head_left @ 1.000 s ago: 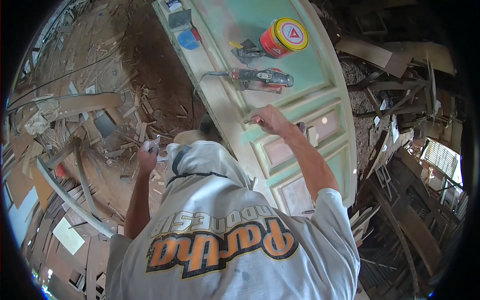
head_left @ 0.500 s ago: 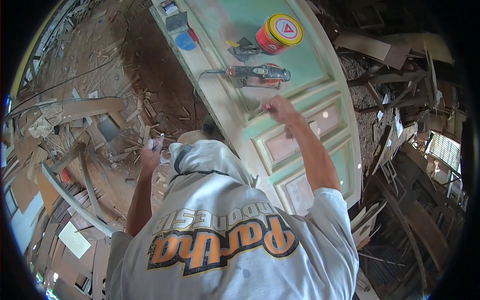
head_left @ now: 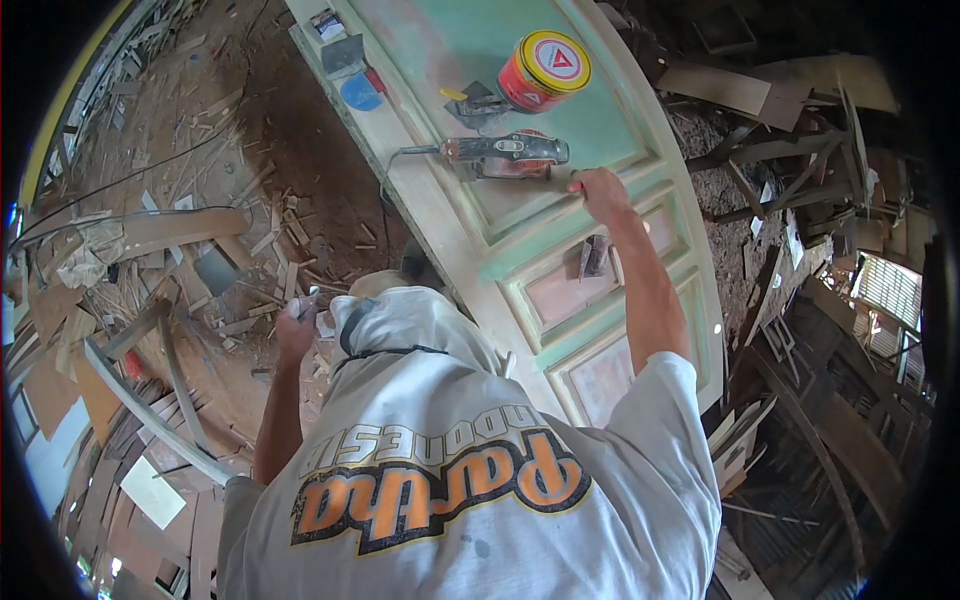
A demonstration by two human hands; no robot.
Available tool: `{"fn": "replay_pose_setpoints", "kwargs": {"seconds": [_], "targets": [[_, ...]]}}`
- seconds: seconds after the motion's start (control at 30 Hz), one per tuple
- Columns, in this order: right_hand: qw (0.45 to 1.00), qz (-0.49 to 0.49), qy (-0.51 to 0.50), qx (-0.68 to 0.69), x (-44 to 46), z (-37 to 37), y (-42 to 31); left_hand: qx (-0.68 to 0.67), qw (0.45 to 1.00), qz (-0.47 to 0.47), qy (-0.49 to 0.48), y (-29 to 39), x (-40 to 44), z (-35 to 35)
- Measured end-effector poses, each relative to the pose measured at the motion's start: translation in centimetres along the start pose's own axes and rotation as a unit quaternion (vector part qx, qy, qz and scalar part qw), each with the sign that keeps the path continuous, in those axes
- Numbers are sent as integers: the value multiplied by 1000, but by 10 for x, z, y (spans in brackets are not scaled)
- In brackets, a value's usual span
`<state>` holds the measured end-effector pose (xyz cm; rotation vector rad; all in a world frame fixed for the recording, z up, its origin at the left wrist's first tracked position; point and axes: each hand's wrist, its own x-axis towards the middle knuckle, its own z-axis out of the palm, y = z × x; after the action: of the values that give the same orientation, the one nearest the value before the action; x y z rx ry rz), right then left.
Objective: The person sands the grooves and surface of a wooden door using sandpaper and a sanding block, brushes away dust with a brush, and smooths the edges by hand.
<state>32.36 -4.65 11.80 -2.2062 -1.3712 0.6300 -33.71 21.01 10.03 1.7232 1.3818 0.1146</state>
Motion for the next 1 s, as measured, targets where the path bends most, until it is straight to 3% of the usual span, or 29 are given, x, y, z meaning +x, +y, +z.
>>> {"fn": "replay_pose_setpoints", "kwargs": {"seconds": [0.07, 0.1, 0.17, 0.23, 0.3, 0.37, 0.43, 0.47, 0.53, 0.6, 0.63, 0.7, 0.73, 0.8, 0.83, 0.87, 0.93, 0.97, 1.0], "targets": [[999, -23, 21, -28, 9, 0, -30, 6, 995, 91, 50, -34, 11, 6], [993, -64, -12, 103, 0, 16, -60, 6, 995, 90, 48, -40, 12, 5], [967, -102, -43, 230, -12, 43, -77, 9, 1000, 18, 18, -45, 14, 6], [934, -69, -81, 342, -25, 91, -54, 23, 999, 19, 14, -30, 10, 3], [942, -15, -89, 324, -14, 95, -1, 37, 999, 19, 15, -19, 8, 2], [945, 50, -96, 310, -19, 88, -3, 29, 999, 24, 4, -19, 4, -1], [976, -39, -140, 160, -5, 56, -60, 52, 998, 18, 5, -42, 13, 2], [977, -36, -139, 160, -11, 68, -75, 75, 997, 8, 5, -51, 13, 5], [912, -72, -98, 391, -17, 93, -94, 65, 998, 9, 6, -45, 11, 5], [937, -43, -40, 344, -14, 88, -62, 60, 998, 10, 5, -41, 9, 1], [978, -58, -81, 184, -10, 71, -53, 63, 998, 1, -4, -42, 7, -2], [992, -91, -91, -10, -1, 54, -51, 61, 998, -1, -7, -34, 13, -1], [992, -88, -93, -10, -8, 63, -54, 78, 997, -6, -6, -28, 6, -5], [953, -86, -57, 285, -10, 87, -69, 94, 996, -6, 0, -22, 8, -4], [969, -93, -119, 198, -17, 92, -75, 89, 996, 10, 10, -25, 6, -2], [968, -93, -118, 201, -18, 92, -76, 86, 996, 27, 20, -28, 6, -4], [986, -105, -111, 61, -12, 87, -75, 86, 995, 36, 23, -17, 13, -2], [982, -163, -39, -82, -10, 89, -74, 88, 995, 40, 13, -15, 3, -5], [983, -161, -39, -80, -4, 84, -83, 90, 995, 39, 11, -18, 2, -6]]}}
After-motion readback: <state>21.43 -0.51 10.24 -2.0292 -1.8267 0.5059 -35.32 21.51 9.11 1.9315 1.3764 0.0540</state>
